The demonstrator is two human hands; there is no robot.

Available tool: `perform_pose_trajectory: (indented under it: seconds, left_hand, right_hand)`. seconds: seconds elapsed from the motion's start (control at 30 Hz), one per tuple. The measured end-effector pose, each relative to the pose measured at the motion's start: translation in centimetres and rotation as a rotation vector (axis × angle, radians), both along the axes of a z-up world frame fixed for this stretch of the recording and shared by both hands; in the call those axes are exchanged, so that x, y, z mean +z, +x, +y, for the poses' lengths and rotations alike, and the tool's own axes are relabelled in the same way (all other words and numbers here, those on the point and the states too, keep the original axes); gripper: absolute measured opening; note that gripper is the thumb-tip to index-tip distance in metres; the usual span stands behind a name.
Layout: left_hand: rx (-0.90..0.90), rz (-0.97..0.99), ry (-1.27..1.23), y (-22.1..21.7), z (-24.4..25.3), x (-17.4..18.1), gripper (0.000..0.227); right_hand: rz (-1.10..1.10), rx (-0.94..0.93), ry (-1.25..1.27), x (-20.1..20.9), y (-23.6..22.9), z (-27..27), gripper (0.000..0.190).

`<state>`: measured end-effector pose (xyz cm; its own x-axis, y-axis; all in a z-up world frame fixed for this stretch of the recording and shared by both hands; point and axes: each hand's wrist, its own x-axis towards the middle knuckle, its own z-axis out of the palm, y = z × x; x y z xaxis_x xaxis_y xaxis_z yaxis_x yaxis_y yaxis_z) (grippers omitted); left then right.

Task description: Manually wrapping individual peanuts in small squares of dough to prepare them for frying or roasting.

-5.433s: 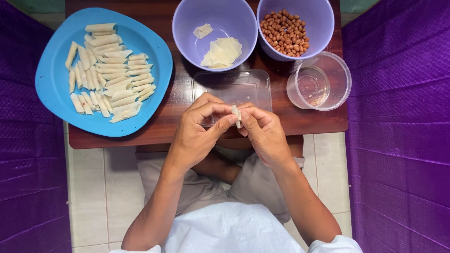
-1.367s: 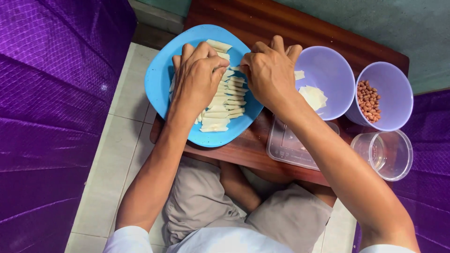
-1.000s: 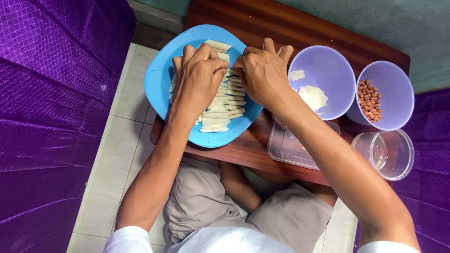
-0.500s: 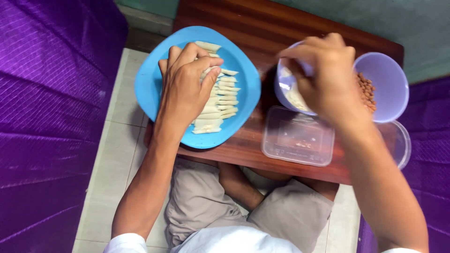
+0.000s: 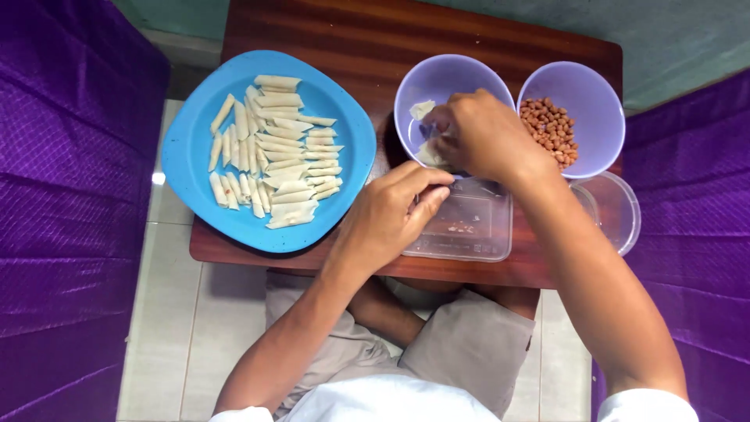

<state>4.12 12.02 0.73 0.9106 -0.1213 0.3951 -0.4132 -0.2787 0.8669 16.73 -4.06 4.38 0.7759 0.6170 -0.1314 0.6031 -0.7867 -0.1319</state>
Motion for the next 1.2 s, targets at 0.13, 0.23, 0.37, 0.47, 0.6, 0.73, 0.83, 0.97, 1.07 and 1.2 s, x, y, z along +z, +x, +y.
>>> perform_pose_trajectory:
  seconds: [0.13, 0.23, 0.37, 0.47, 0.6, 0.73, 0.83, 0.97, 1.07, 1.2]
  left_hand:
    - [0.017, 0.014, 0.043, -0.2, 0.4, 0.3, 0.015]
    - [0.026, 0.010, 0.016, -0.4, 0.9, 0.9, 0.017]
    - [0.060, 0.032, 0.016, -1.1, 1.0, 2.1, 0.015]
    - [0.086, 0.077, -0.003, -1.8, 1.0, 3.3, 0.015]
    - [0.109, 0.075, -0.125, -2.8, -0.1, 4.5, 0.018]
    - [0.088, 0.124, -0.200, -3.1, -1.9, 4.3, 0.032]
    - [0.049, 0.177, -0.253, -3.2, -2.7, 4.0, 0.029]
    - [0.066, 0.203, -0.290, -3.1, -3.3, 2.4, 0.011]
    - [0.121, 0.211, -0.282, -2.9, -3.1, 1.8, 0.010]
    - [0.241, 0.205, -0.307, -1.6, -1.5, 2.2, 0.013]
  right_hand:
    - [-0.044, -0.007, -0.034, -3.1, 1.7, -0.6, 0.008]
    - [-0.007, -0.083, 0.077, -1.4, 1.1, -0.4, 0.009]
    - [-0.038, -0.060, 0.383, 3.5, -1.8, -0.9, 0.014]
    - [0.117, -0.158, 0.749, 5.4, -4.1, -2.1, 0.014]
    - [0.328, -0.327, 1.024, 6.3, -8.0, -3.8, 0.018]
    - [0.359, -0.281, 1.101, 4.7, -10.5, -5.1, 0.023]
    - [0.390, -0.267, 1.152, 4.2, -12.2, -5.4, 0.021]
    - [0.389, -0.305, 1.211, 3.0, -12.6, -5.7, 0.019]
    - [0.327, -0.323, 1.213, 2.8, -12.0, -5.8, 0.019]
    - [-0.031, -0.246, 0.917, 3.9, -7.9, -5.4, 0.018]
